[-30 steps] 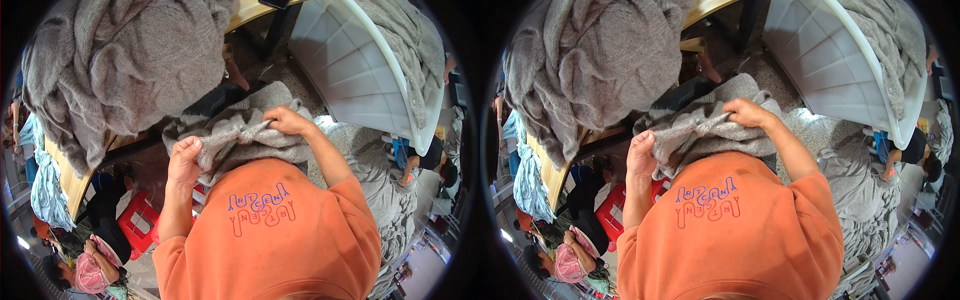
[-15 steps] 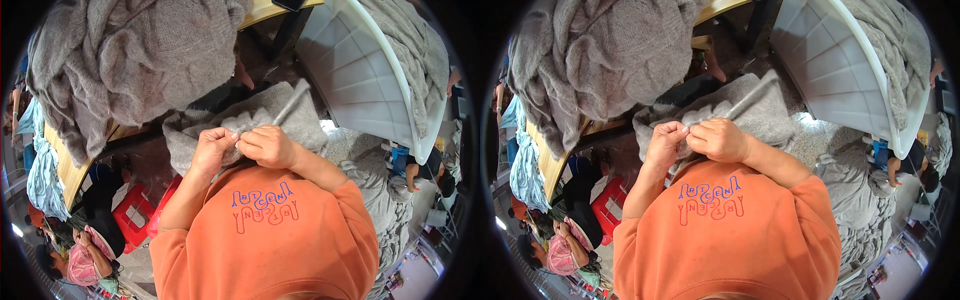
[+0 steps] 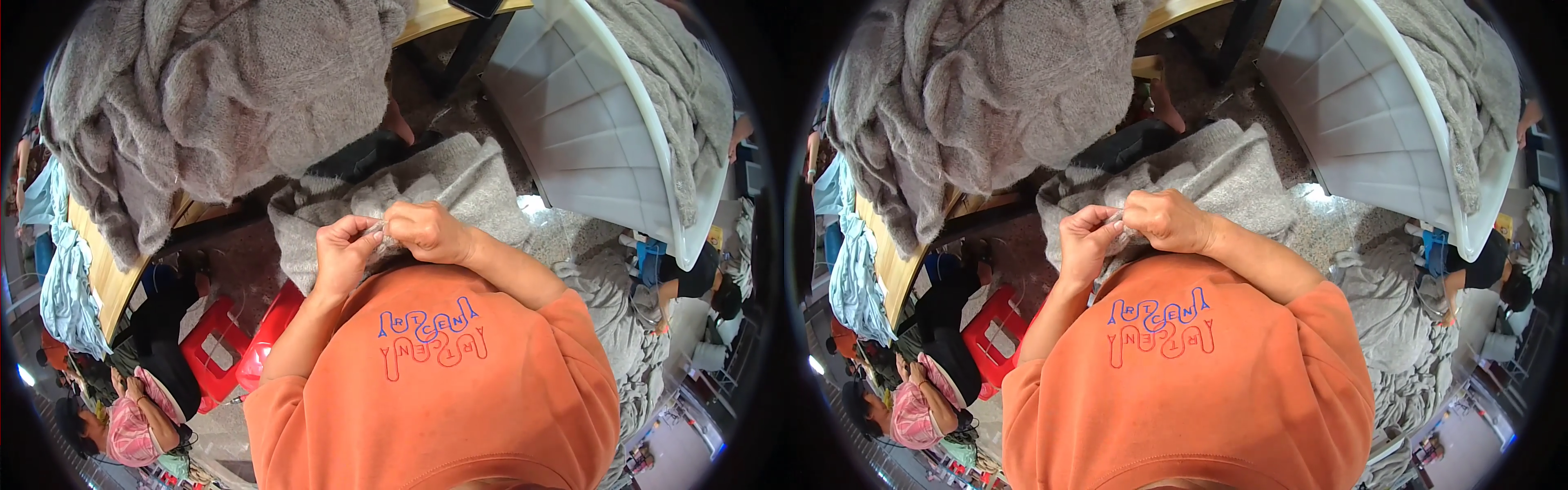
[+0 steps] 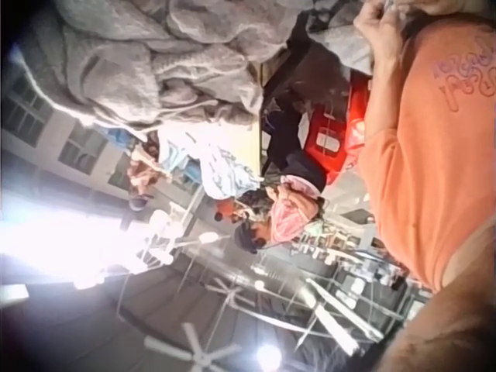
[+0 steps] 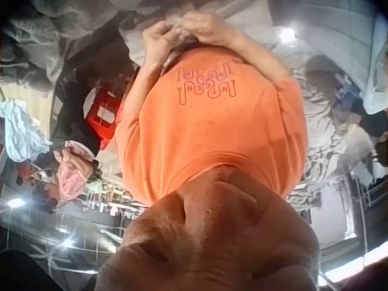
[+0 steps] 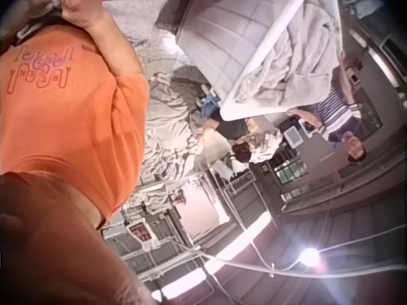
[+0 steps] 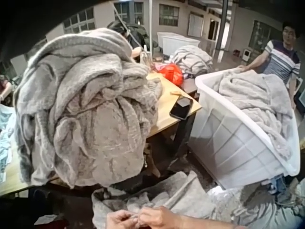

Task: Inspecting and folding fuzzy gray blankets in a factory setting.

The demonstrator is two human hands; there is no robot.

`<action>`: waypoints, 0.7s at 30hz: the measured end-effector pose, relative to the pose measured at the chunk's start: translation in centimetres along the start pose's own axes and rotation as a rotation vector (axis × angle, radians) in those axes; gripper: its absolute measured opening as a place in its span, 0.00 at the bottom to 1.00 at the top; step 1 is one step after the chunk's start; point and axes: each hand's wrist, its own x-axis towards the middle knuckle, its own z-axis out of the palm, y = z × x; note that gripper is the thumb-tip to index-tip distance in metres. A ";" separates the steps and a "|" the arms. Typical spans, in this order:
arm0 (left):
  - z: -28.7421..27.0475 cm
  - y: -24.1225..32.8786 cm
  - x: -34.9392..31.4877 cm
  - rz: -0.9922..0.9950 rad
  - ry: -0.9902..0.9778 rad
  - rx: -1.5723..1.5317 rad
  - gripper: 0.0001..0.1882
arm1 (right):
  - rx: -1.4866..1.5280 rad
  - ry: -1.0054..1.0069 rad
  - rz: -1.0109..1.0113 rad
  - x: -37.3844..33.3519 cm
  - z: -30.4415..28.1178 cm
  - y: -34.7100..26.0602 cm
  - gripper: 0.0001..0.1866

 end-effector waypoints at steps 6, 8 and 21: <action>0.0 -0.5 0.1 0.161 0.048 0.196 0.05 | 0.317 0.173 0.306 0.2 0.7 -0.3 0.09; -0.1 -0.7 0.0 0.241 0.060 0.266 0.05 | 0.292 0.102 0.234 0.5 0.4 0.2 0.08; 0.6 -0.2 -0.2 0.207 0.100 0.219 0.01 | -0.192 0.135 -0.055 -0.2 0.6 -0.2 0.12</action>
